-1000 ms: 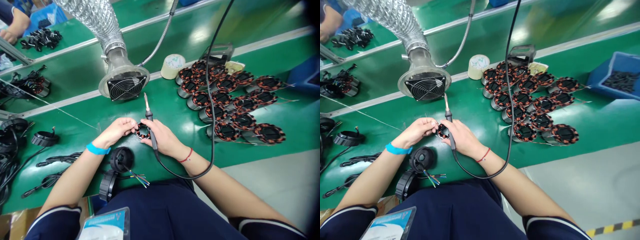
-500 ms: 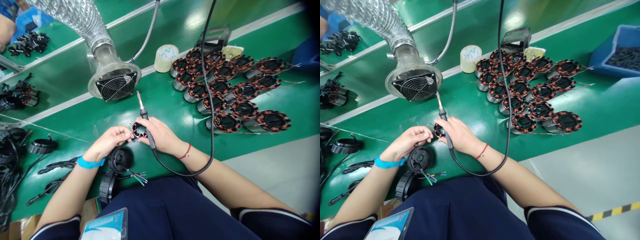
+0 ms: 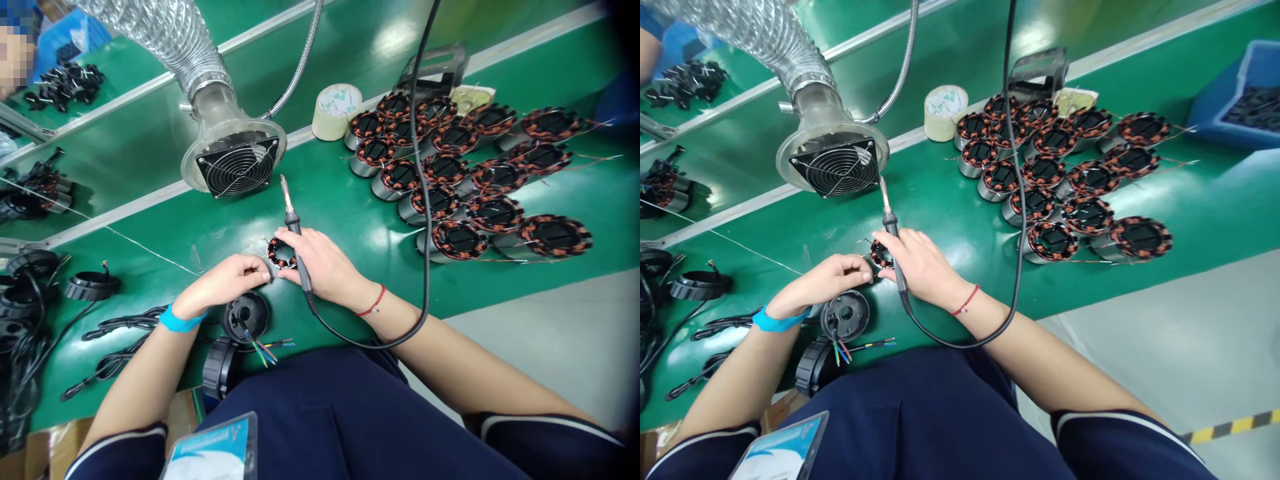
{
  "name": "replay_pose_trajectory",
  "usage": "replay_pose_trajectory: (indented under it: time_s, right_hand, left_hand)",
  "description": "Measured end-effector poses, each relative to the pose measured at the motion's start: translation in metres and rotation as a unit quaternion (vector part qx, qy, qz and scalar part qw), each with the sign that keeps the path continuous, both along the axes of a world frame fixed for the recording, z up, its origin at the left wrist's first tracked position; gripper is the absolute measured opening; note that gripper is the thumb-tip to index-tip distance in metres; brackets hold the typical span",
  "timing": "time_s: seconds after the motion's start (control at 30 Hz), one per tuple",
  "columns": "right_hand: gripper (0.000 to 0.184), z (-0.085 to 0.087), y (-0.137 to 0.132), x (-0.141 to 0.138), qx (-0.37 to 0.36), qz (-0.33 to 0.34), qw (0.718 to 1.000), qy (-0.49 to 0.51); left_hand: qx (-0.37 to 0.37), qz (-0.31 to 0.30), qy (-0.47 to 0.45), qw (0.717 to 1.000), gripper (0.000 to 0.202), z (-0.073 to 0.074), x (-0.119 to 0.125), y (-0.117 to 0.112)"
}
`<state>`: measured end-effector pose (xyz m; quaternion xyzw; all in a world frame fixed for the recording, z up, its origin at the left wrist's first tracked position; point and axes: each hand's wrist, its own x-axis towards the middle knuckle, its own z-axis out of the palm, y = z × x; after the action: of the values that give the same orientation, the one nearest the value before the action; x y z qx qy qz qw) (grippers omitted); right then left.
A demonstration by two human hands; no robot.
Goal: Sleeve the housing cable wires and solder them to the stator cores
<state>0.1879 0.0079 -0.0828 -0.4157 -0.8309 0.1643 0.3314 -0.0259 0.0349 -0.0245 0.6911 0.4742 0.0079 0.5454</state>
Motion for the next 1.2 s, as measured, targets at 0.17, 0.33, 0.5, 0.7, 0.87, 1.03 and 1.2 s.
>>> replay_pose_trajectory:
  time_s: [0.17, 0.33, 0.5, 0.7, 0.87, 1.03, 1.2]
  right_hand:
    - [0.047, 0.004, -0.002, 0.000, 0.018, 0.000, 1.000, -0.026]
    - [0.046, 0.003, 0.000, 0.000, 0.016, 0.001, 1.000, -0.024]
    - [0.050, 0.002, 0.003, 0.011, -0.005, 0.000, 1.000, 0.003]
    - [0.063, 0.013, 0.003, 0.024, 0.004, 0.005, 0.997, 0.077]
    - [0.048, 0.037, -0.013, 0.013, -0.022, 0.005, 0.985, 0.173]
    - [0.038, 0.047, -0.025, -0.011, -0.114, 0.022, 0.946, 0.303]
    - [0.040, 0.049, -0.024, -0.028, -0.132, -0.012, 0.925, 0.356]
  left_hand:
    - [-0.099, 0.046, -0.093, 0.990, 0.024, 0.004, 0.008, -0.001]
    - [-0.068, 0.096, -0.136, 0.984, 0.028, -0.001, 0.015, -0.007]
    - [0.057, 0.055, -0.047, 0.996, 0.021, 0.026, -0.008, -0.017]
    - [0.104, -0.209, 0.003, 0.972, 0.029, 0.063, -0.029, -0.047]
    - [0.190, -0.063, 0.026, 0.979, 0.025, 0.039, -0.020, -0.045]
    - [0.158, 0.047, -0.003, 0.986, 0.025, 0.022, -0.014, -0.023]
    - [0.130, 0.047, -0.022, 0.990, 0.021, 0.027, -0.007, -0.018]
